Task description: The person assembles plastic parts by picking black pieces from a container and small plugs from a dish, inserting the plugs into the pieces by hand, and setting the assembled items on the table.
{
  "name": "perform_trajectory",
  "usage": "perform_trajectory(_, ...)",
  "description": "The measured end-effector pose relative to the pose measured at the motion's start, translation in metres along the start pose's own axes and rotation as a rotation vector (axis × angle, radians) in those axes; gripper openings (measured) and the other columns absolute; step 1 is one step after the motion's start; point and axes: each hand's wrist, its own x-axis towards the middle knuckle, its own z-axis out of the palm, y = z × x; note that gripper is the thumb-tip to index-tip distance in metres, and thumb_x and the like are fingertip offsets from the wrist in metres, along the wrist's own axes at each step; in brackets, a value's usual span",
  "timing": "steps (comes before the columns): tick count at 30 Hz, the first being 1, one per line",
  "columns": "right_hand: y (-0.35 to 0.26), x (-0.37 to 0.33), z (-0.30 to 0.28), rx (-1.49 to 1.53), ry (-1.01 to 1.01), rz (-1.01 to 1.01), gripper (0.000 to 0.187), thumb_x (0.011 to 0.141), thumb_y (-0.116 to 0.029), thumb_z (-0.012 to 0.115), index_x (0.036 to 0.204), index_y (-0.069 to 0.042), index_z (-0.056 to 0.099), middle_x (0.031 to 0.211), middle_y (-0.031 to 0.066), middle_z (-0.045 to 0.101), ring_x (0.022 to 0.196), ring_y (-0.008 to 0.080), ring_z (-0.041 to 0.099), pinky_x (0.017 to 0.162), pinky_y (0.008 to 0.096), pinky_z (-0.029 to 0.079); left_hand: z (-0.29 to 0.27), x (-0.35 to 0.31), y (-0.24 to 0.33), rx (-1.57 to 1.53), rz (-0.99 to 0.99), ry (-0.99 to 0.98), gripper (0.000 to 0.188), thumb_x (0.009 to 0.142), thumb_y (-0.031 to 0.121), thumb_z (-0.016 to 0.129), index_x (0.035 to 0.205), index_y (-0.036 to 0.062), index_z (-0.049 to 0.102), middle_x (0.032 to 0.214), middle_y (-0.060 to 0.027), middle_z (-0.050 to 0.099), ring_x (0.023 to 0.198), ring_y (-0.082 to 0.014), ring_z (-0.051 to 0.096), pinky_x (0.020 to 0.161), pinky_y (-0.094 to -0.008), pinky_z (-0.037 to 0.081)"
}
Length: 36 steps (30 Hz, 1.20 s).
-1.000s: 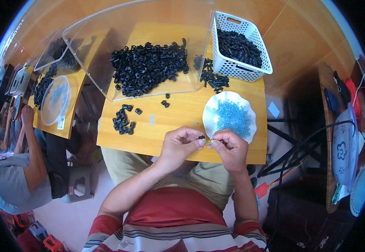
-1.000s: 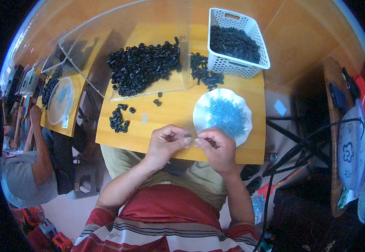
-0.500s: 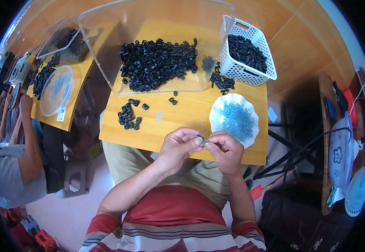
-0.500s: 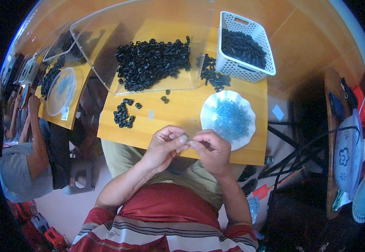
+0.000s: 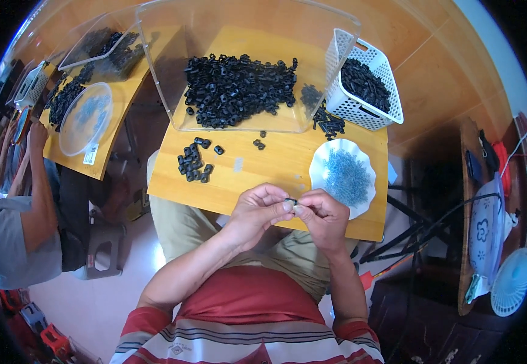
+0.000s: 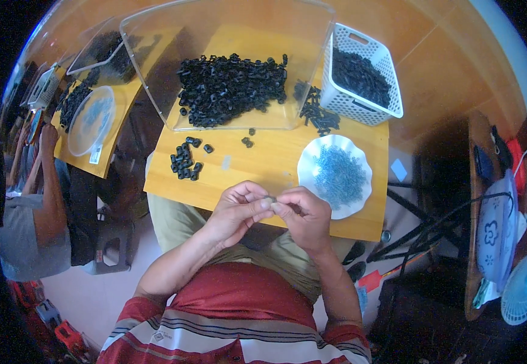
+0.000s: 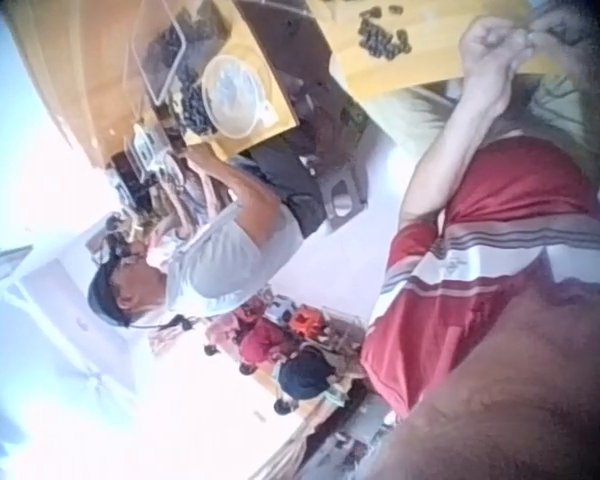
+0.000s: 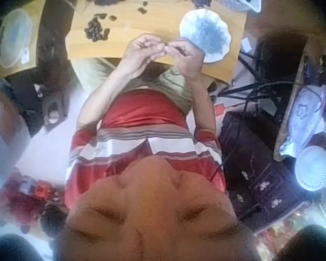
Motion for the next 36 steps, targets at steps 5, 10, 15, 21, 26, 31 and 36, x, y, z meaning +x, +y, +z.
perform_trajectory(5,-0.005,0.004,0.0,-0.079,-0.053,-0.038,0.01,0.084,0.001,0.076,0.092,0.002,0.07,0.089,0.0078,0.068,0.077,0.0107,0.063,0.065,0.0236,0.049,-0.002,-0.003,0.007,0.023,-0.029,-0.012,0.012,0.094,-0.002,0.065,0.105,0.0017,0.064,0.102,-0.0111,0.071,0.094,-0.0174,0.071,0.084,-0.0296,0.062)
perform_trajectory(10,-0.013,0.008,0.013,-0.344,-0.067,-0.172,0.013,0.087,-0.004,0.074,0.098,0.002,0.072,0.09,0.0122,0.068,0.079,0.0212,0.066,0.069,0.0294,0.052,-0.005,-0.006,0.013,0.034,-0.041,0.043,0.012,0.093,-0.002,0.067,0.104,0.0014,0.063,0.099,-0.0106,0.072,0.091,-0.0167,0.071,0.083,-0.0297,0.061)
perform_trajectory(15,-0.021,0.021,0.017,-0.412,-0.167,-0.236,0.015,0.09,-0.009,0.071,0.1,0.002,0.072,0.089,0.0128,0.067,0.076,0.0219,0.064,0.068,0.0303,0.051,-0.015,-0.008,0.017,0.043,0.01,0.049,0.013,0.093,-0.003,0.067,0.104,0.0017,0.063,0.101,-0.0105,0.071,0.093,-0.0172,0.071,0.084,-0.0303,0.061)
perform_trajectory(21,-0.012,0.082,0.036,-0.463,-0.175,-0.1,0.014,0.091,-0.004,0.066,0.1,0.003,0.072,0.09,0.0122,0.067,0.076,0.0221,0.064,0.068,0.0315,0.05,-0.015,-0.009,0.019,0.119,0.105,0.121,0.021,0.091,-0.002,0.069,0.111,0.0019,0.065,0.103,-0.0098,0.071,0.094,-0.0188,0.071,0.086,-0.0322,0.059)
perform_trajectory(26,0.022,0.121,0.05,-0.732,-0.221,-0.283,0.021,0.09,-0.001,0.059,0.108,0.0,0.071,0.101,0.015,0.066,0.086,0.0342,0.068,0.076,0.0423,0.053,-0.027,-0.013,0.014,0.219,0.151,0.138,0.023,0.089,0.0,0.073,0.112,0.0026,0.067,0.102,-0.0081,0.072,0.092,-0.0162,0.07,0.085,-0.0312,0.059)
perform_trajectory(31,0.023,0.131,0.06,-1.07,-0.346,-0.046,0.037,0.087,0.0,0.053,0.121,-0.007,0.066,0.118,0.0121,0.061,0.103,0.0375,0.066,0.088,0.049,0.051,-0.034,-0.016,0.015,0.257,0.175,0.151,0.02,0.088,0.0,0.074,0.108,0.0011,0.068,0.1,-0.0083,0.073,0.09,-0.0136,0.069,0.083,-0.0294,0.058)
perform_trajectory(36,0.024,0.125,0.053,-1.014,-0.338,-0.09,0.027,0.089,-0.004,0.058,0.113,-0.005,0.068,0.113,0.0131,0.064,0.099,0.0378,0.065,0.086,0.0467,0.052,-0.034,-0.016,0.016,0.229,0.178,0.132,0.02,0.088,-0.002,0.073,0.108,0.0008,0.068,0.101,-0.0084,0.073,0.091,-0.0136,0.069,0.083,-0.0292,0.057)
